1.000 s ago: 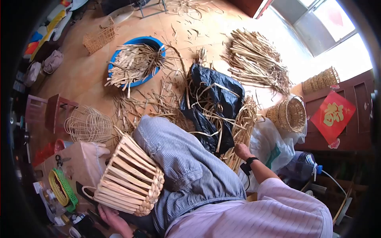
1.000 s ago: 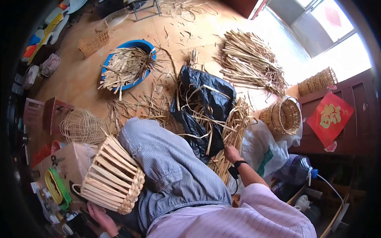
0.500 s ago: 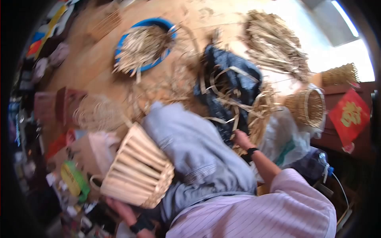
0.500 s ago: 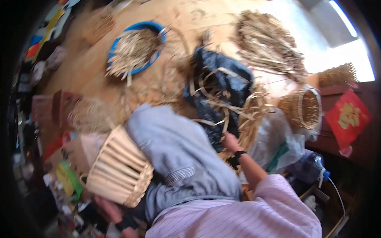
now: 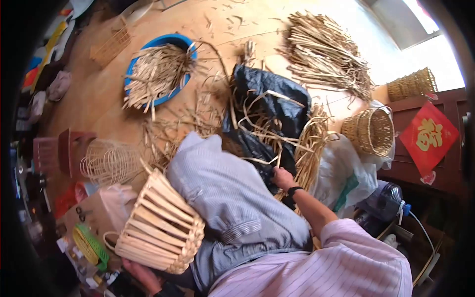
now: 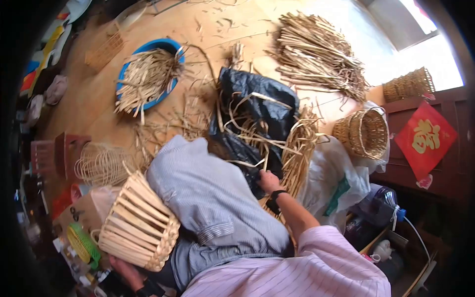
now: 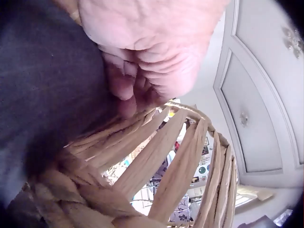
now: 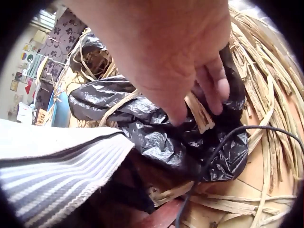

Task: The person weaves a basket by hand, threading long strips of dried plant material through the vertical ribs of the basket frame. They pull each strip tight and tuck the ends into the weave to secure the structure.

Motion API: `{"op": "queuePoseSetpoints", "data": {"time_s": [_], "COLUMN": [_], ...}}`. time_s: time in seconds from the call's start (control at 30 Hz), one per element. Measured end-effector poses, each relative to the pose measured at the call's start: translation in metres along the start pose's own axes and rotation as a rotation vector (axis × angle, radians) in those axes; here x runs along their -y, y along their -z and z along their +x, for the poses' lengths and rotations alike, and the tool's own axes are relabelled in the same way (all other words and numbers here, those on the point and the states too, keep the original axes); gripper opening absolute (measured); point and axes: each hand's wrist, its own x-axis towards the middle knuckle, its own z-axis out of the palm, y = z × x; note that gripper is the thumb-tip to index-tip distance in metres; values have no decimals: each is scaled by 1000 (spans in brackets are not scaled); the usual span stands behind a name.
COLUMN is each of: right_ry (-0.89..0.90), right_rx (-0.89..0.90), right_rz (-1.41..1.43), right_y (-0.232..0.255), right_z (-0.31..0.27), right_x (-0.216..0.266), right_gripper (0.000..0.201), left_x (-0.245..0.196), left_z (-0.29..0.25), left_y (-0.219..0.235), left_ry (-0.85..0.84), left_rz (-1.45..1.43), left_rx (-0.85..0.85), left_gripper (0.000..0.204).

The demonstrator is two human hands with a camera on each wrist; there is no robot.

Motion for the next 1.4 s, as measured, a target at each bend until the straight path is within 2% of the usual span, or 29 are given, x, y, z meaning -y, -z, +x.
{"op": "queuePoseSetpoints", "data": {"time_s": [0.07,0.1,0.17,0.2,0.23,0.27,0.33,0.37,0.47,0.5,0.53,0.6,0.63,0.67,0.73,0.8,0.83,0.87,0.9,0.97,1.07,1.1,1.2,1.33,1.37,1.4], "right_ry": [-79,-119,-125,-129,-221,-166,-342,-399,-426,-400,-208,-143,-103,-255,-590,-650,-732,-770,-793,-742,-812,-854,-791,-756,-804,-746], "right_rx": [-40,-97,-227,-295,-313,-450,-331,-266,-271,-163,5,215,14,-160,-394,-434,-340,-190,-26,-97,-133,-105,-9,-226,-264,-244], "right_rz": [280,488,714,823,871,645,811,946,979,1014,947,845,768,741,647,418,512,884,1253,976,896,916,1196,1198,904,1098], "right_y": [13,13,-3,-7,-13,-35,-17,7,-1,-17,-5,24,-9,-8,-35,-53,-73,-99,-96,-106,-67,-65,-64,-51,-39,-41], "right_z": [1,0,-2,-3,-5,-3,-21,-38,-46,-43,-52,-71,-64,-66,-68,-81,-79,-69,-65,-72,-76,-66,-51,-23,-22,-20], "right_x": [8,14,7,1,-8,-29,-30,-17,-25,-35,-37,-49,-86,-96,-142,-176,-197,-227,-231,-223,-186,-187,-180,-141,-130,-129], "right_gripper": [30,24,16,14,14,6,5,10,8,9,11,16,20,19,21,24,32,32,32,33,36,41,44,22,16,16], "left_x": [-5,-8,-16,-70,-67,-64,-72,-85,-77,-51,-52,-53,-55,-57,-59,-60,-60,-59,-60,-59,-59,-60,-60,-61,-63,-63], "left_z": [-3,-4,-17,-18,-16,-15,-15,-19,-4,11,13,11,10,9,10,10,10,10,10,9,8,8,10,11,12,12], "left_y": [0,0,-10,-31,-33,-32,-43,-55,-36,-15,-22,-36,-43,-46,-50,-53,-53,-54,-55,-56,-58,-58,-58,-59,-59,-58], "left_ry": [-62,-82,-119,138,90,41,19,34,-75,-104,-105,-100,-101,-104,-105,-109,-109,-112,-111,-107,-106,-107,-108,-113,-116,-116], "left_rz": [-50,-17,42,645,606,569,551,526,792,743,695,676,671,676,676,678,679,677,679,680,675,671,667,661,664,662], "left_rx": [69,30,-49,-138,-110,-82,-92,-97,7,-29,-37,-38,-38,-35,-28,-19,-15,-14,-10,-3,2,1,1,-4,-3,-5], "left_gripper": [59,61,64,60,62,63,64,61,56,51,51,51,51,51,51,51,51,51,51,50,50,50,50,50,50,50]}}
